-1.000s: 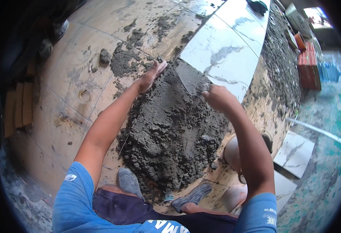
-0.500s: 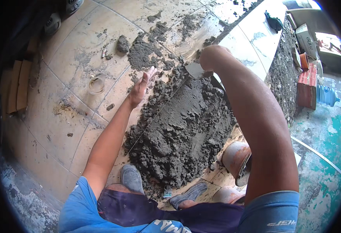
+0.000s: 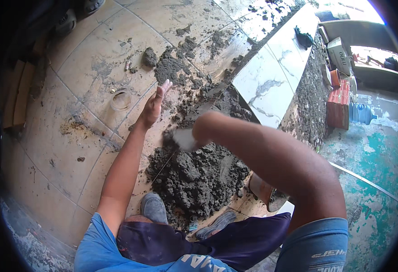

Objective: Spreading and leveling cement mortar on a floor using a trowel.

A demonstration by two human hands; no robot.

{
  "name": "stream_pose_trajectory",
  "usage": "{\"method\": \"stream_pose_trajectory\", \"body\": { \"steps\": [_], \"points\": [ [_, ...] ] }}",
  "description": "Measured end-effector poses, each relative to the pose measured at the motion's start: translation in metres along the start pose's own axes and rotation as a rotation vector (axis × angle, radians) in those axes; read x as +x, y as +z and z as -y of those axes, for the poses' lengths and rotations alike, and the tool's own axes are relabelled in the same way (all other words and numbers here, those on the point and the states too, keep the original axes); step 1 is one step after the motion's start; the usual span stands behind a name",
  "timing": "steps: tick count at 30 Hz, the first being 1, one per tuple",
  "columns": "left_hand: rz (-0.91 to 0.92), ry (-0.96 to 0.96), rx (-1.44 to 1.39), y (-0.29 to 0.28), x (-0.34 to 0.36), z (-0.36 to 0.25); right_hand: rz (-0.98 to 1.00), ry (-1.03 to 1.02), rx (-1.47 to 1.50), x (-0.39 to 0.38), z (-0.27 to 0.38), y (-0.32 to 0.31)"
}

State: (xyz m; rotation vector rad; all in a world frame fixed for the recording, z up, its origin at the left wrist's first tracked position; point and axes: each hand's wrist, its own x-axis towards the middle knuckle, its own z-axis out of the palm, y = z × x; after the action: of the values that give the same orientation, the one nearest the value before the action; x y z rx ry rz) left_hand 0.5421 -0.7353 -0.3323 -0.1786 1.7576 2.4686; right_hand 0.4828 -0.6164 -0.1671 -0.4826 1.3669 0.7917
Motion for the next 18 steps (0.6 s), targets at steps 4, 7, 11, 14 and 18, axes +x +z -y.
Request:
{"method": "stream_pose_trajectory", "body": {
  "steps": [4, 7, 11, 14, 18],
  "points": [
    [-0.016, 0.045, 0.024, -0.007, -0.004, 0.002, -0.090, -0.159, 0.042, -0.028, 0.027, 0.034],
    [-0.012, 0.096, 0.063, -0.012, -0.013, -0.006, -0.422, -0.092, 0.171, -0.035, -0.008, 0.070],
    [-0.031, 0.089, 0.068, -0.021, -0.041, -0.010, -0.760, 0.090, 0.525, -0.019, -0.085, 0.141],
    [0.010, 0.077, 0.089, -0.012, -0.052, -0.008, -0.944, 0.242, 0.626, 0.013, -0.140, 0.187],
    [0.026, 0.026, 0.187, -0.008, -0.064, -0.010, -1.060, 0.285, 0.652, 0.040, -0.149, 0.192]
  ]
}}
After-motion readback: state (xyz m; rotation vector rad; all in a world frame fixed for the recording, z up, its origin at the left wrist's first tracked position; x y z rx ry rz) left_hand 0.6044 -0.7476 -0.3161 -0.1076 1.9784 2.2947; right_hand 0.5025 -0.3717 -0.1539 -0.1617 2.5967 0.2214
